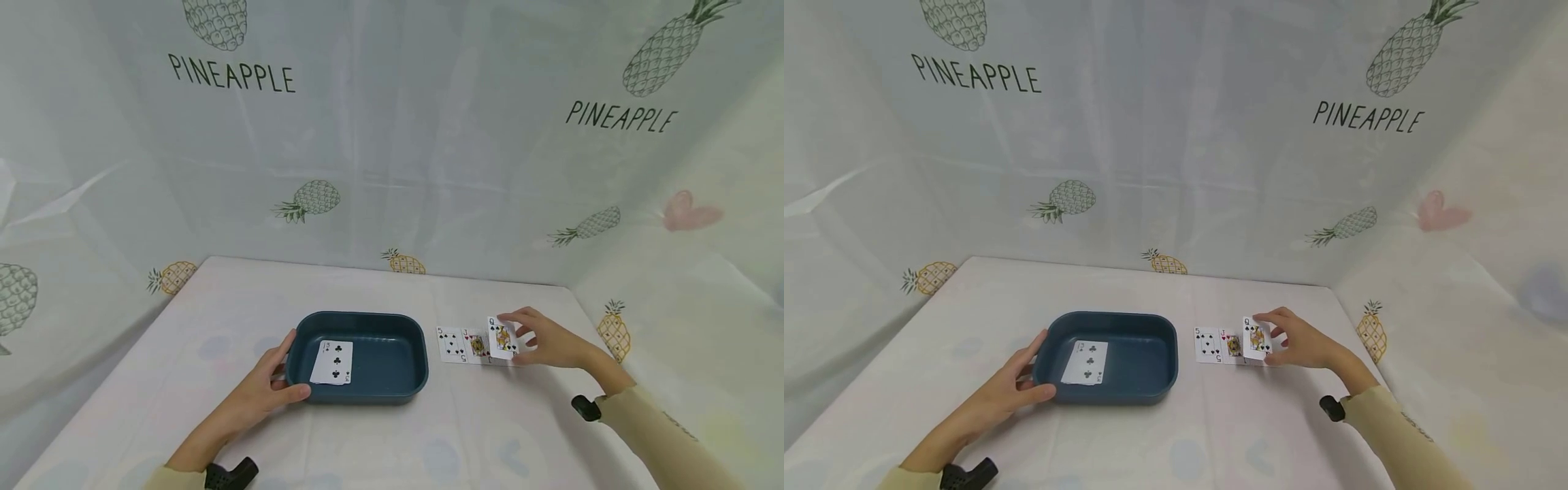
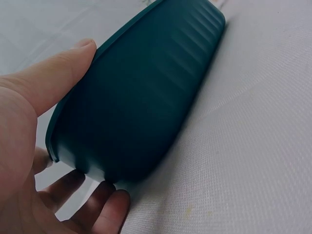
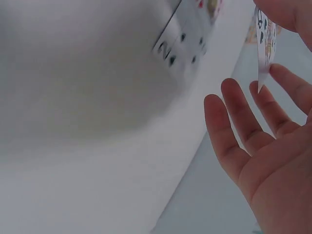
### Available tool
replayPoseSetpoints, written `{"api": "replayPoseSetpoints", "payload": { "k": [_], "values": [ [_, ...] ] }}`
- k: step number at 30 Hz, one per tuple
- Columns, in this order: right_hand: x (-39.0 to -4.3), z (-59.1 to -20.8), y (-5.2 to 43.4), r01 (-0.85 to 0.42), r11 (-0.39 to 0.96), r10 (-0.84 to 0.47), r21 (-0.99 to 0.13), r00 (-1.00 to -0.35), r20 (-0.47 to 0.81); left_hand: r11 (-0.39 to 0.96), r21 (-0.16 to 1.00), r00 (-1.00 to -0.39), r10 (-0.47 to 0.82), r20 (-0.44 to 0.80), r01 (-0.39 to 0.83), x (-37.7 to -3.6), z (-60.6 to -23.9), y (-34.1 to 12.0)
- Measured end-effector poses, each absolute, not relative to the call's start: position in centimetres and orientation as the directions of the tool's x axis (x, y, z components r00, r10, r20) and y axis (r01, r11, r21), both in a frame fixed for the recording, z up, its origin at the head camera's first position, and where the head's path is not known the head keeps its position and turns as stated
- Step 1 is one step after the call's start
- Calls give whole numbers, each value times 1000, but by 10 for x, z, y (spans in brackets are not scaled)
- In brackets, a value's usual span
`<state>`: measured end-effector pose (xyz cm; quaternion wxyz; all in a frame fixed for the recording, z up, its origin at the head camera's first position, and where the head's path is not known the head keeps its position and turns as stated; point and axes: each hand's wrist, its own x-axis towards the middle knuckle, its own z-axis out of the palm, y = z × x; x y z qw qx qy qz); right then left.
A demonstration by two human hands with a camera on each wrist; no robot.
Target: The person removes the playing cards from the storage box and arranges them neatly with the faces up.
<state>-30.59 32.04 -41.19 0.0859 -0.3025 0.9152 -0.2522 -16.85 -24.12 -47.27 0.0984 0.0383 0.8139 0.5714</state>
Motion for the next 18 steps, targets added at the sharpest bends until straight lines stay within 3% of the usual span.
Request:
{"api": "replayPoseSetpoints", "payload": {
  "k": [18],
  "values": [
    [-316,-427,374,-409,814,-497,-413,-858,-130,360,932,-982,163,-99,-35,-169,-474,-241]
  ]
}}
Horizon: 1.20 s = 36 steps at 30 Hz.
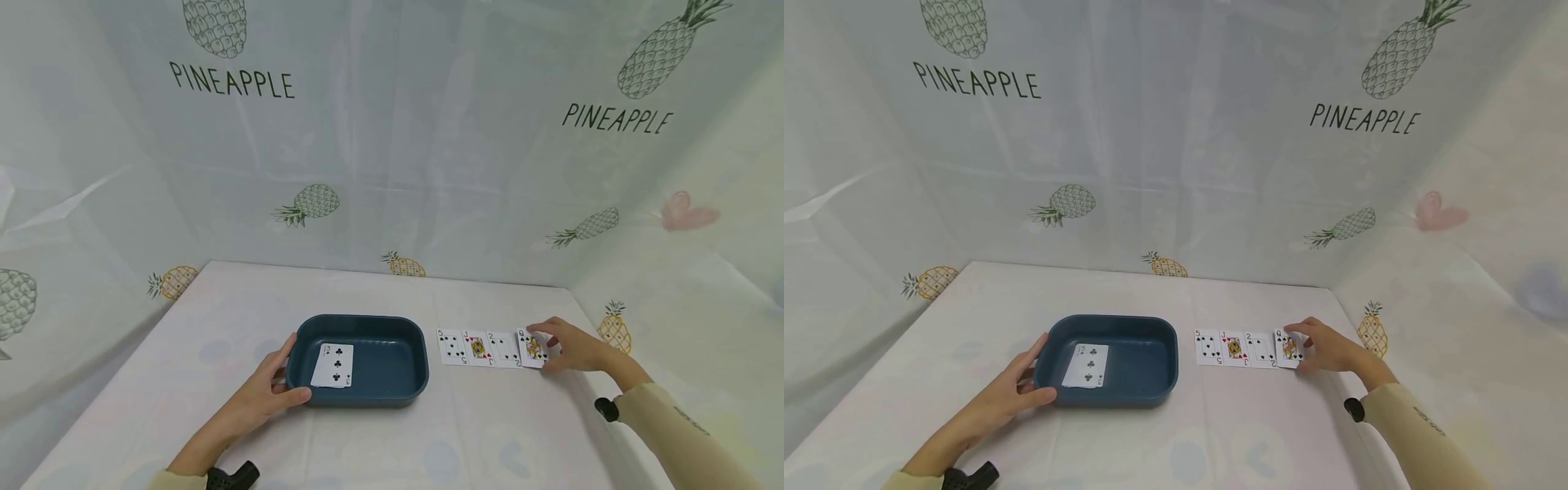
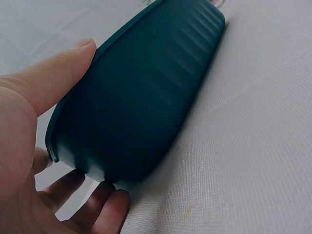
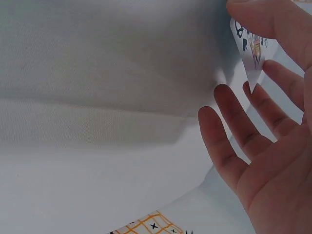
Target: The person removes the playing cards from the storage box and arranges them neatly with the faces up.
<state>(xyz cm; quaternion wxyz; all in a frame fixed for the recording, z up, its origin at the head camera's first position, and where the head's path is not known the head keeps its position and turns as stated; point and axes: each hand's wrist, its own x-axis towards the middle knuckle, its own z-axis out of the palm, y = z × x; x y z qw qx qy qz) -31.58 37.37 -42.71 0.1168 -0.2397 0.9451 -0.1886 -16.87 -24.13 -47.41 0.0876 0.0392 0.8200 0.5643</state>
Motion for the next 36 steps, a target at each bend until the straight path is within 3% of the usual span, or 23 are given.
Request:
{"api": "replayPoseSetpoints", "payload": {
  "k": [11,25,36],
  "values": [
    [-323,-437,370,-427,849,-489,-311,-858,-156,338,941,-979,186,-78,-11,-169,-476,-242],
    [-325,-447,365,-490,841,-520,-229,-849,-92,365,931,-981,169,-99,-31,-168,-474,-242],
    [-321,-445,362,-491,837,-521,-240,-850,-75,355,935,-980,179,-88,-19,-168,-473,-241]
  ]
}}
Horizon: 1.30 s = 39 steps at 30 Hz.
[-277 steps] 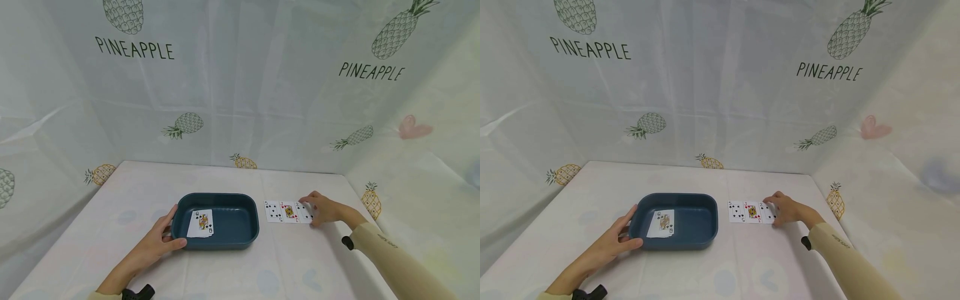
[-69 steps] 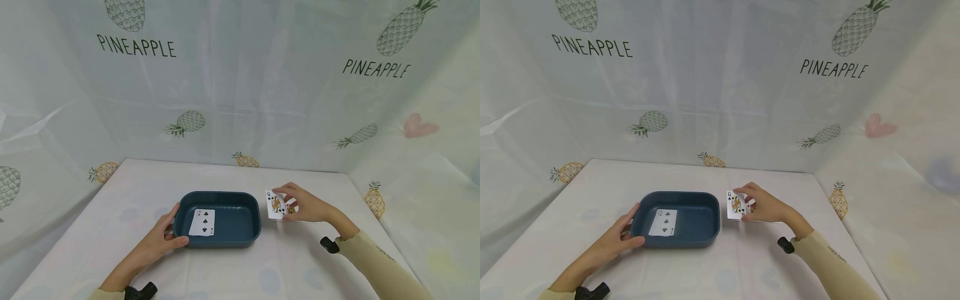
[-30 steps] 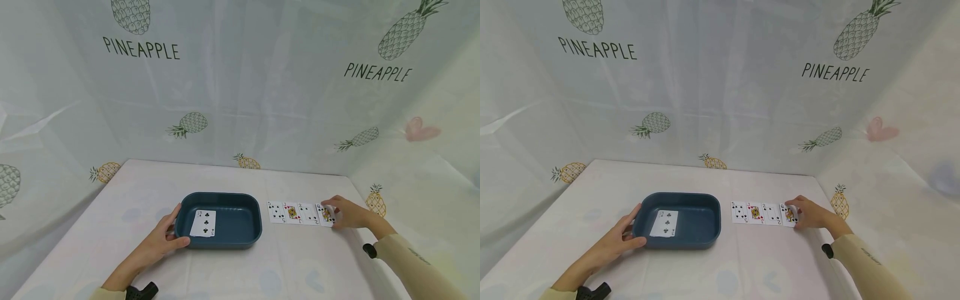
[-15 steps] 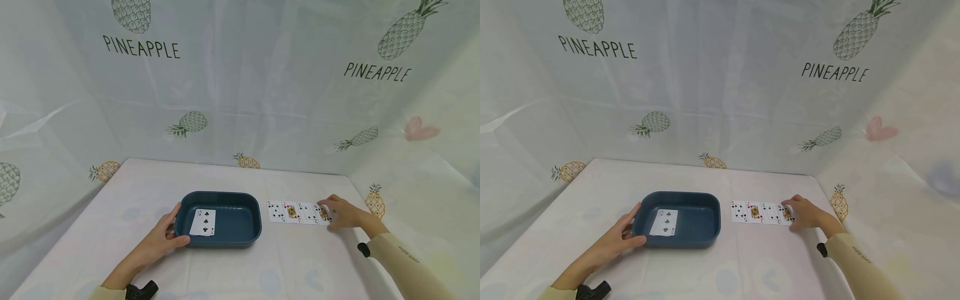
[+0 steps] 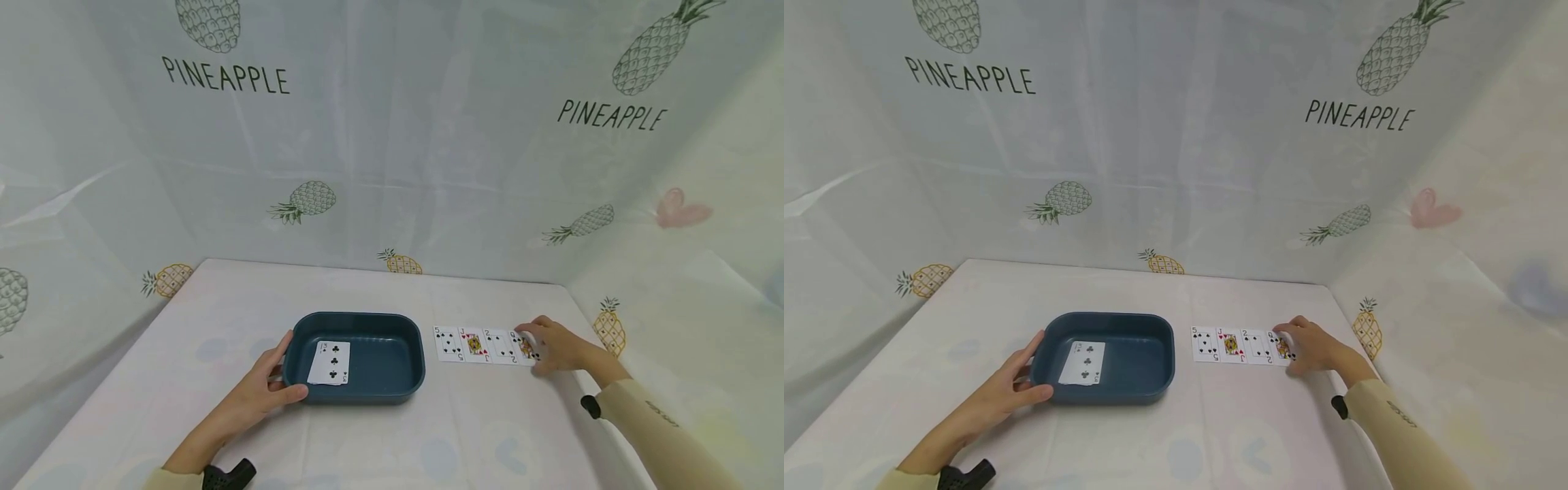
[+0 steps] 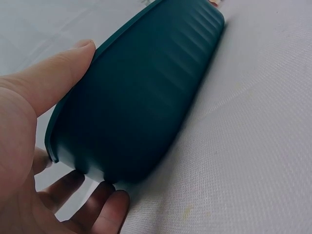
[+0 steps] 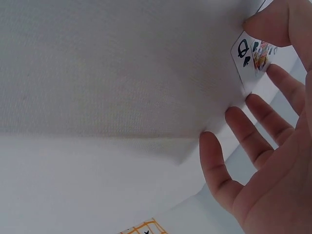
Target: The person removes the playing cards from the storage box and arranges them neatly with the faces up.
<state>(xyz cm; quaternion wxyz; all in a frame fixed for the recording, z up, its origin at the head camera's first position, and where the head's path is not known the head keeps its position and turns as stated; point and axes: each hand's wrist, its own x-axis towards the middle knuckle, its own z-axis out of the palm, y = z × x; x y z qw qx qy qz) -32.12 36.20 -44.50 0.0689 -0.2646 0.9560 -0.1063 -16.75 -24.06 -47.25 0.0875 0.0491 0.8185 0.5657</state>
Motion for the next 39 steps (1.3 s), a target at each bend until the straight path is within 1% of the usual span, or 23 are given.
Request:
{"api": "replayPoseSetpoints", "payload": {
  "k": [6,15,31,39],
  "values": [
    [-321,-443,361,-482,844,-511,-236,-856,-80,341,940,-978,183,-98,-31,-168,-473,-241],
    [-320,-440,359,-463,850,-497,-250,-863,-92,360,933,-979,179,-101,-31,-169,-473,-241],
    [-324,-449,363,-434,860,-472,-269,-876,-99,370,929,-981,171,-95,-25,-169,-475,-241],
    [-323,-450,365,-395,873,-440,-285,-891,-115,396,917,-981,158,-111,-40,-169,-474,-240]
  ]
}}
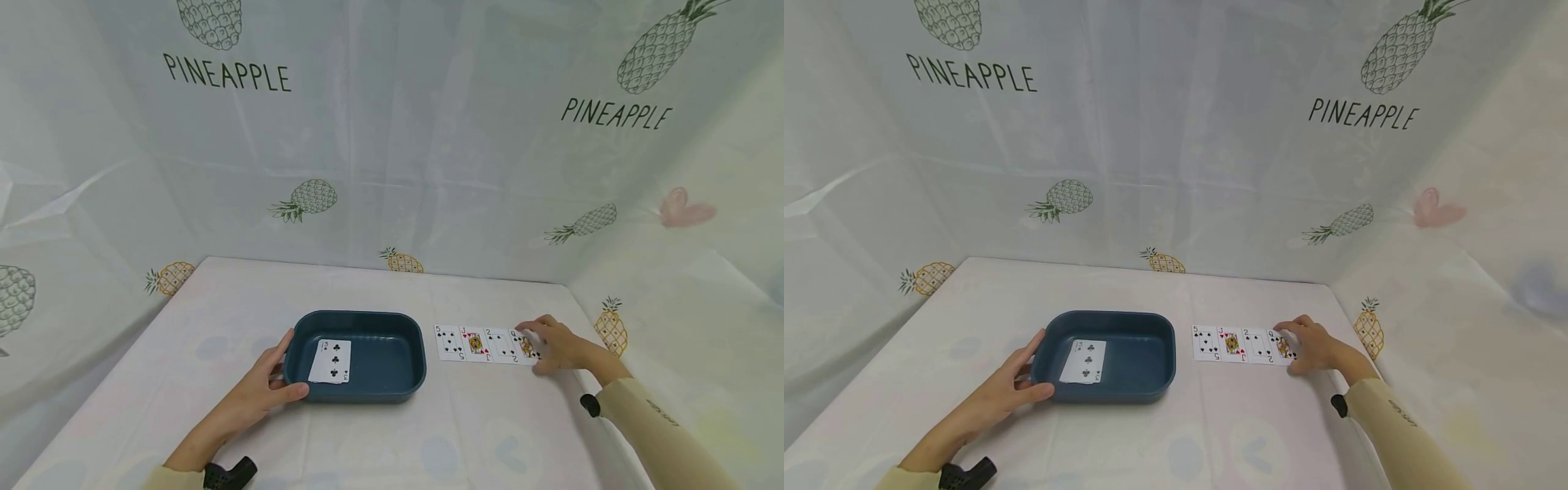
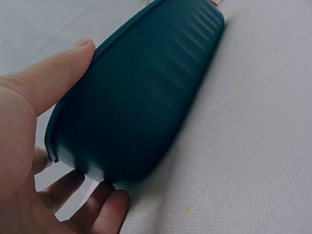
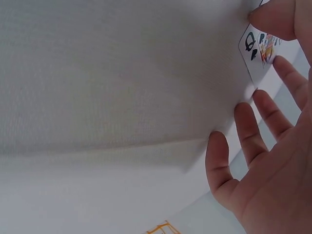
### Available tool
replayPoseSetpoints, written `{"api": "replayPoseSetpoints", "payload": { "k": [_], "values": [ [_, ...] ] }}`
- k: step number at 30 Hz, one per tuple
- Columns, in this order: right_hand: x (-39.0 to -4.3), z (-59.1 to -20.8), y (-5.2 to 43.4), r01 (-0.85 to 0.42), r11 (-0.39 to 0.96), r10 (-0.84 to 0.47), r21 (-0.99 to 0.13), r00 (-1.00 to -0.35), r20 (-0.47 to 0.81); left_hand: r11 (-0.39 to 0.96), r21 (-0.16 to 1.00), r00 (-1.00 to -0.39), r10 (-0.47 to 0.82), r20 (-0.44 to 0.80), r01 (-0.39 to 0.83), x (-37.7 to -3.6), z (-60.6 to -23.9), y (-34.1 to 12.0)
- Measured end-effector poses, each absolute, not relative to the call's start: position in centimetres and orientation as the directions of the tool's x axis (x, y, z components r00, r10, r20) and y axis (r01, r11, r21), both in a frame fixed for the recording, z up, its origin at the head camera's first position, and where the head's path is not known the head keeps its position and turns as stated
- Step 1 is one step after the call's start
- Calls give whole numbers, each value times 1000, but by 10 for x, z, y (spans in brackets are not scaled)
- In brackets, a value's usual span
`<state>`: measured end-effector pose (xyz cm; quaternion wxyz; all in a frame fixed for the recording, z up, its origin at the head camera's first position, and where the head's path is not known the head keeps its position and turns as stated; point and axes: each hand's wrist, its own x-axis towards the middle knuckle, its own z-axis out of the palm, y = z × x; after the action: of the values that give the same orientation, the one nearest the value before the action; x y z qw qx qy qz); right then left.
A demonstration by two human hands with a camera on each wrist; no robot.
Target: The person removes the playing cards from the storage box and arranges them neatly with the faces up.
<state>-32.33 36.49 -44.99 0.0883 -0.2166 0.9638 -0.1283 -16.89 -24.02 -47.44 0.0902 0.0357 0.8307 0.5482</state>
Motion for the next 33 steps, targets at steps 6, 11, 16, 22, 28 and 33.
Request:
{"api": "replayPoseSetpoints", "payload": {
  "k": [6,11,16,22,28,33],
  "values": [
    [-324,-451,364,-392,874,-436,-289,-894,-106,403,914,-982,151,-111,-41,-169,-473,-241],
    [-325,-453,364,-399,872,-439,-285,-894,-93,397,917,-982,154,-109,-39,-168,-473,-242],
    [-323,-455,363,-406,865,-444,-295,-894,-69,392,919,-981,152,-117,-48,-169,-472,-242],
    [-319,-452,363,-432,855,-465,-286,-883,-59,378,924,-980,156,-120,-53,-170,-474,-241],
    [-312,-437,344,-470,852,-485,-230,-875,-6,365,930,-980,167,-110,-42,-170,-474,-239],
    [-308,-419,311,-513,832,-507,-212,-858,87,387,921,-981,158,-112,-43,-169,-472,-239]
  ]
}}
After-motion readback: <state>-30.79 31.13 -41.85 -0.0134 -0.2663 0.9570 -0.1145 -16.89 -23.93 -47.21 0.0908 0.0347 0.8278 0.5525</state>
